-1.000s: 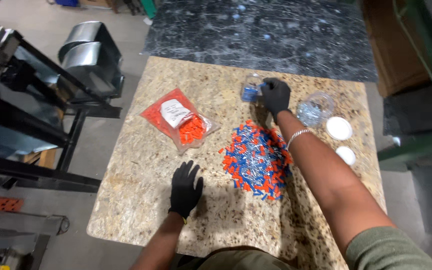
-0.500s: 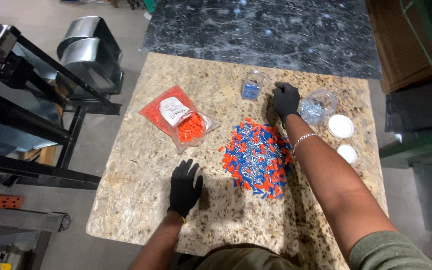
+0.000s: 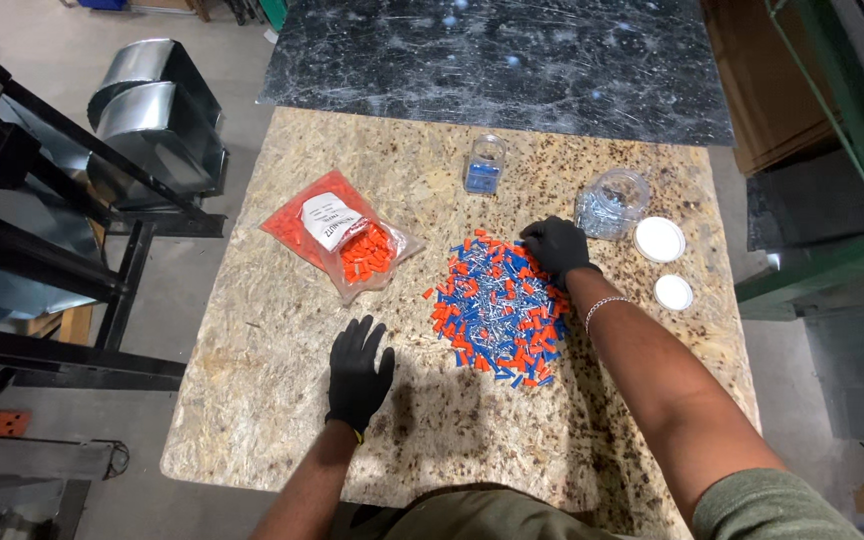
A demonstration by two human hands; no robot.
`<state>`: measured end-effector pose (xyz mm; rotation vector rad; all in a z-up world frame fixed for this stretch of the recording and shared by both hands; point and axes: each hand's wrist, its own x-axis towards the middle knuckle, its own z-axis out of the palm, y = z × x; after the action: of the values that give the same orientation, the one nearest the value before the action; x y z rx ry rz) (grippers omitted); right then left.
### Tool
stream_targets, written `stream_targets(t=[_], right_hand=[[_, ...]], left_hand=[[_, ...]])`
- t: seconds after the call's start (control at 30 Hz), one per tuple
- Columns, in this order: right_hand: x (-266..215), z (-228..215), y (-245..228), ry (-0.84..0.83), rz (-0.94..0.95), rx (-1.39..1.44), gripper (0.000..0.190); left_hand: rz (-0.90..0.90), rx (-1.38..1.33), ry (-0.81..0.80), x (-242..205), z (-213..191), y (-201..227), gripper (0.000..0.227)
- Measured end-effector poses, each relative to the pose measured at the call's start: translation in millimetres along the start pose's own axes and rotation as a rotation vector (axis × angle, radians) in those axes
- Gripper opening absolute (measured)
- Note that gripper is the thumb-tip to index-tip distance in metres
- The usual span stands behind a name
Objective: The person sorts a mixed pile of orange and blue plastic fasteners on a workbench. They repeatedly pick up individual fasteners and place them into separate clear jars, one for each color.
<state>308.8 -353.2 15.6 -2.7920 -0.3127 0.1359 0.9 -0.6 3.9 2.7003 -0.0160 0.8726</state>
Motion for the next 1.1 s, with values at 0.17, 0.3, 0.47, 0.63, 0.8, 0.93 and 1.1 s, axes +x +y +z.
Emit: stream_targets(t=[0.17,0.3,0.47,0.63,0.8,0.93,1.1], right_hand=[[0,-8,-24,0.012,-0.122,-0.180,0.020],[8,-10,-31,-0.031,-0.204,-0.350,0.018],[9,-11,-33,-0.097,-0.260,-0.384,0.016],[-13,-20,-39,-0.057,-0.310,-0.392,0.017],[-24,-46,-63,-0.114,0.186,0.922,0.016],[-42,-86,-81,-0.297,0.469,1.866,0.012],[-6,-37,-50,-0.289,0.496,1.787,0.015]], left_hand=[[-0.009,-0.018,-0.044,4,-3,-1,0.044],[-0.036,-0.076,-0.142,9,-9,-1,0.044],[0.003,-0.085,-0.071,0,6,-6,0.047],[0.055,-0.030,0.011,-2,13,-9,0.051],[0.038,-0.044,-0.042,2,5,-7,0.049],[-0.027,-0.077,-0.120,6,0,-3,0.046],[-0.027,-0.082,-0.112,9,-5,1,0.045]])
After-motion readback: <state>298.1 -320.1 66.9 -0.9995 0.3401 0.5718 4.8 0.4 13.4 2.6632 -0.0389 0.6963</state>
